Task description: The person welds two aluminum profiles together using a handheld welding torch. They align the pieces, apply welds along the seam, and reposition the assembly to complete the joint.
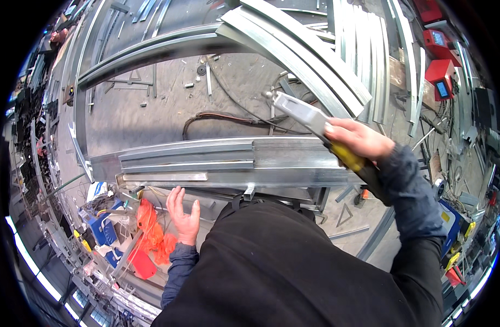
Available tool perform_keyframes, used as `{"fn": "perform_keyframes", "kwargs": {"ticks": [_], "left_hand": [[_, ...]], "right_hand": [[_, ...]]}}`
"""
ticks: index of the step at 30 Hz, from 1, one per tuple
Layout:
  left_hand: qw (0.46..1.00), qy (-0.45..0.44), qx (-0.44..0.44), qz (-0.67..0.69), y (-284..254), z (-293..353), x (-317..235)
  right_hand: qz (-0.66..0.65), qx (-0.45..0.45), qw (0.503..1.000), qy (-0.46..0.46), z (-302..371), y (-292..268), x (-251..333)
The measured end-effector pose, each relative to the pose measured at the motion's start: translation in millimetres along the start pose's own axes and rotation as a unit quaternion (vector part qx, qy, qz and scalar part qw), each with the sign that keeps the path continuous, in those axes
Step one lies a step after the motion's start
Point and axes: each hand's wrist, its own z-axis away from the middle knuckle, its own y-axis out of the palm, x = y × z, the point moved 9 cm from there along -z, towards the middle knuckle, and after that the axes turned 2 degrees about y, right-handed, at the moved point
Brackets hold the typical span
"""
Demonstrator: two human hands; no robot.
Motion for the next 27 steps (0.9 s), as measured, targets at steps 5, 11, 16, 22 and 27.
{"fn": "perform_keyframes", "kwargs": {"ticks": [5, 11, 16, 22, 27], "left_hand": [[0.998, 0.038, 0.022, 0.048, 6, -7, -13], [0.996, 0.046, 0.029, 0.077, -1, 4, 6], [0.993, 0.053, 0.030, 0.106, -14, 11, 33], [0.990, 0.043, 0.018, 0.130, -31, 17, 62], [0.987, 0.023, 0.001, 0.156, -41, 27, 80]], "right_hand": [[0.062, -0.081, 0.995, 0.013, -81, -4, -19], [0.356, -0.195, 0.914, -0.023, -124, -27, -24], [0.342, -0.267, 0.901, 0.012, -130, -42, -41], [0.447, -0.316, 0.837, 0.002, -140, -45, -56], [0.524, -0.336, 0.783, 0.022, -140, -40, -67]]}}
